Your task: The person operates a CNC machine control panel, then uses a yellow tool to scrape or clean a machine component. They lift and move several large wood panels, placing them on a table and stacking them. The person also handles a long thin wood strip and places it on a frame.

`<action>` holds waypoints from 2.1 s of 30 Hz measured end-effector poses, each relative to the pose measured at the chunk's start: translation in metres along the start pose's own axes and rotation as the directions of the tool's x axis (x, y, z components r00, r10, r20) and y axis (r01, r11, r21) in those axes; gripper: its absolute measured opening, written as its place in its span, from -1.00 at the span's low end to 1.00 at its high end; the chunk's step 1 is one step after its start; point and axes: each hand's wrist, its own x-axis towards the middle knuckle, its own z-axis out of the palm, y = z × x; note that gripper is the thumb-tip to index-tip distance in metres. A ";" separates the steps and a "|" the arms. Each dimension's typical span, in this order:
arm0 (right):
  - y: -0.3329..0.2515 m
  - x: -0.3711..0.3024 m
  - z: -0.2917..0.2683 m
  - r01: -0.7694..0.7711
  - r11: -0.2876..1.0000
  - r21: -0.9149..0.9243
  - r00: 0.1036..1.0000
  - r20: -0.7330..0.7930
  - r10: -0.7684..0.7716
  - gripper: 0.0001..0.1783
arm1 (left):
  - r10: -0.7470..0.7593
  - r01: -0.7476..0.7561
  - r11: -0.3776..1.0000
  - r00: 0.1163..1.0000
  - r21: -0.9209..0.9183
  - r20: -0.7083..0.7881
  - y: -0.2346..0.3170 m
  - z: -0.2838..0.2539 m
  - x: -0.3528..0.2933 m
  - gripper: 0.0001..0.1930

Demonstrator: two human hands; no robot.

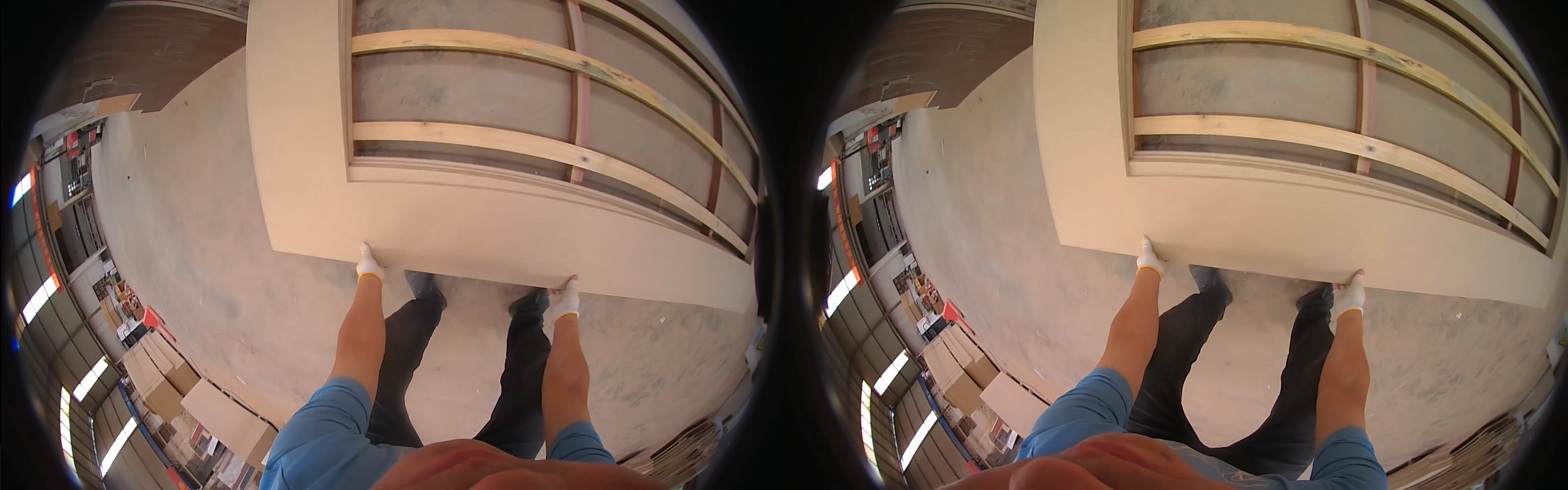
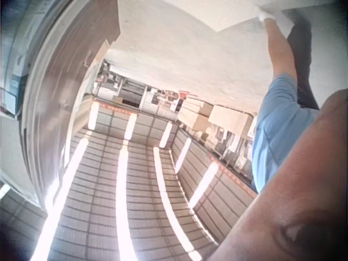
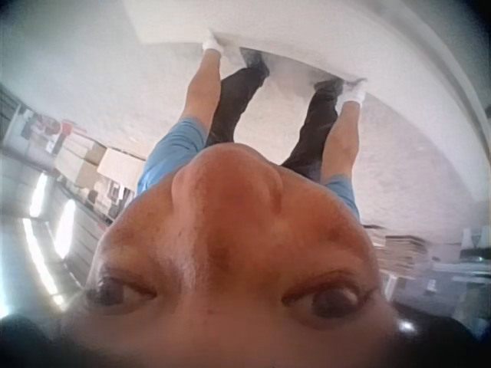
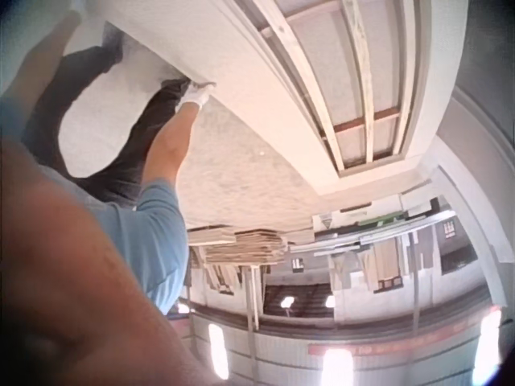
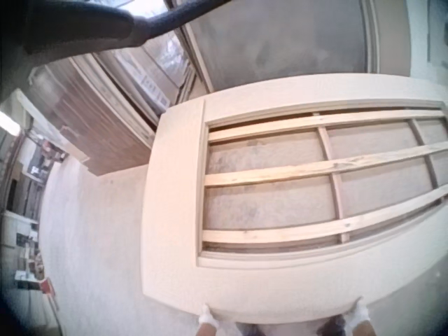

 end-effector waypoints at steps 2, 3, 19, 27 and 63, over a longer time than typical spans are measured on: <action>0.006 -0.001 0.002 -0.061 0.998 -0.005 0.995 0.074 0.062 -0.20 | -0.010 0.009 0.998 1.000 -0.056 -0.020 0.010 0.003 -0.007 -0.07; 0.010 -0.002 0.004 -0.075 0.997 -0.017 0.993 0.086 0.076 -0.20 | 0.003 -0.002 0.998 1.000 -0.059 0.018 0.017 0.004 -0.009 -0.08; 0.009 -0.004 0.003 -0.043 0.992 -0.121 0.989 0.138 0.060 -0.25 | -0.051 0.071 0.995 0.968 -0.074 0.247 0.029 -0.007 0.015 -0.20; 0.002 0.003 0.000 -0.038 0.985 -0.168 0.995 0.090 0.054 -0.22 | -0.055 0.053 0.998 0.987 0.013 0.153 0.030 0.002 0.026 -0.20; -0.036 -0.027 0.021 -0.131 0.979 -0.158 0.991 -0.003 0.132 -0.49 | 0.057 -0.164 0.906 0.961 0.389 0.272 0.046 0.011 0.019 -0.08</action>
